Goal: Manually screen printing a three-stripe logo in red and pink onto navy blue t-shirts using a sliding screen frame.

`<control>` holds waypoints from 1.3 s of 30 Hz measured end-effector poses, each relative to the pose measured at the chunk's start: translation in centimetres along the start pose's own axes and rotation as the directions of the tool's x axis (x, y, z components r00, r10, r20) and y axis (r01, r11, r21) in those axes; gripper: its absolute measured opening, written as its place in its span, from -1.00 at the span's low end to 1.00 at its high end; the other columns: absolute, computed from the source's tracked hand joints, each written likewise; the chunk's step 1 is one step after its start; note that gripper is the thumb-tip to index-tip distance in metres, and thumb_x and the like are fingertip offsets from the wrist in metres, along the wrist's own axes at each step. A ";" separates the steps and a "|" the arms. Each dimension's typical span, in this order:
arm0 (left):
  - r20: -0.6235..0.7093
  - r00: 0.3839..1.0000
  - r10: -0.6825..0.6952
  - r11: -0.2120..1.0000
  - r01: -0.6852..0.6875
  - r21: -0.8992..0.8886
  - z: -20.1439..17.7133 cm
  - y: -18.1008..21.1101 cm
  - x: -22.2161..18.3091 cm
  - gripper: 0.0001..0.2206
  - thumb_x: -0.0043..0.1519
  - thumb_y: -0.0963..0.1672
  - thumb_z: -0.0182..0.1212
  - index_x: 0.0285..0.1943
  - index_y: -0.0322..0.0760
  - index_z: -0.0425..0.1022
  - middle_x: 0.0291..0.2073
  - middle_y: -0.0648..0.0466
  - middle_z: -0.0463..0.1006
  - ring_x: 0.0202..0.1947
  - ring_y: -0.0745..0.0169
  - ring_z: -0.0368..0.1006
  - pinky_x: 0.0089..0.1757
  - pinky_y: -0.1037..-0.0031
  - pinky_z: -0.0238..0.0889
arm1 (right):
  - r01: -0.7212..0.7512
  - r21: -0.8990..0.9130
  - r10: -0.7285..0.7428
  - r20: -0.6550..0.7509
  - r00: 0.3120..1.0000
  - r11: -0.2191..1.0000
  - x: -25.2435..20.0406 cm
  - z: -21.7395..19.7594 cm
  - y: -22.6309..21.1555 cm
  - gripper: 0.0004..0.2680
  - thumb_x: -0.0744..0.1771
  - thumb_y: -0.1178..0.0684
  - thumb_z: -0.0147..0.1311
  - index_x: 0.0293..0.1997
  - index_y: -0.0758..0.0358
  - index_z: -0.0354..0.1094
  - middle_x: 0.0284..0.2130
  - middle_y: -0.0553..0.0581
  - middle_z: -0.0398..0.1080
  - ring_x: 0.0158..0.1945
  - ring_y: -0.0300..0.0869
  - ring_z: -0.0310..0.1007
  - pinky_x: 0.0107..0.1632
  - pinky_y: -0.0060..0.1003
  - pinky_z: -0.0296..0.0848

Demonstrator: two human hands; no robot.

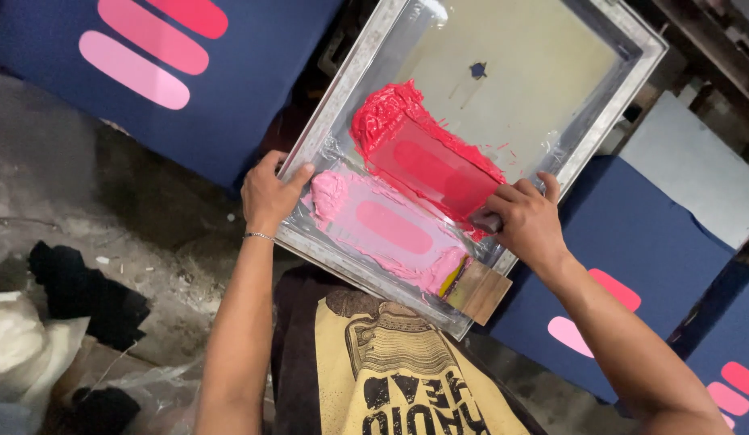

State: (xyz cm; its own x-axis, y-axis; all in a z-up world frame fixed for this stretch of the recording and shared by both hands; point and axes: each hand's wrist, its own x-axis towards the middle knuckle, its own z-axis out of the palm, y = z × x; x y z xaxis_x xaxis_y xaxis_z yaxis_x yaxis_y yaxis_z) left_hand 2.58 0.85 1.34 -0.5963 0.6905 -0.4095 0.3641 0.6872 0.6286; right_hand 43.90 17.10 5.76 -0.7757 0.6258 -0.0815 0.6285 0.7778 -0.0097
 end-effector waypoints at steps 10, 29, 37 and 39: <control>0.064 0.998 -0.009 0.998 0.005 0.064 -0.3 0.5 -0.3 -0.47 0.16 0.21 0.27 0.10 -0.13 0.56 -0.03 -0.11 0.64 0.10 -0.25 0.50 0.07 0.02 0.32 | -0.748 0.454 0.676 0.350 0.649 0.483 -3.0 -3.2 0.6 -0.78 0.18 -0.01 0.27 -0.16 0.08 0.47 -0.35 0.18 0.47 -0.13 0.10 0.54 -0.07 -0.03 0.41; 0.114 0.993 0.038 0.995 -0.049 0.090 0.0 -1.9 1.2 -0.47 0.28 0.21 0.21 0.01 -0.29 0.55 -0.13 -0.20 0.63 0.05 -0.28 0.51 0.02 0.06 0.34 | -0.460 0.808 0.848 0.494 0.190 -0.368 -12.6 0.9 -11.8 -0.48 0.48 -0.34 -0.31 0.33 0.40 0.27 0.15 0.49 0.33 0.17 0.22 0.35 0.15 0.06 0.37; 0.050 0.996 0.079 0.984 -0.086 0.155 -0.5 0.4 -1.1 -0.40 0.32 0.25 0.06 -0.10 -0.36 0.54 -0.19 -0.27 0.62 0.02 -0.32 0.52 0.00 0.01 0.35 | -0.200 0.851 0.852 0.512 0.109 -0.485 -13.8 4.7 -16.5 -0.35 0.45 -0.53 -0.47 0.35 0.32 0.28 0.24 0.38 0.29 0.31 0.11 0.30 0.32 -0.01 0.29; 0.045 0.996 0.079 0.984 -0.085 0.154 -0.8 1.0 -1.7 -0.36 0.32 0.26 0.03 -0.11 -0.38 0.54 -0.19 -0.27 0.62 0.02 -0.33 0.52 0.00 0.01 0.35 | -0.161 0.884 0.886 0.456 0.084 -0.439 -14.0 4.5 -17.0 -0.38 0.45 -0.52 -0.44 0.23 0.28 0.40 0.09 0.32 0.41 0.19 0.04 0.41 0.27 -0.06 0.37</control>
State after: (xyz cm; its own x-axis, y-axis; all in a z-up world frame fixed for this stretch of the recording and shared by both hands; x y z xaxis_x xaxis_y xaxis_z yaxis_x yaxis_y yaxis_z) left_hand 3.40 0.16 3.15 -0.5328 0.7521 -0.3879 0.5197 0.6525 0.5515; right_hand 44.34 -5.13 2.58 0.5176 0.7153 -0.4696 -0.1005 -0.4943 -0.8635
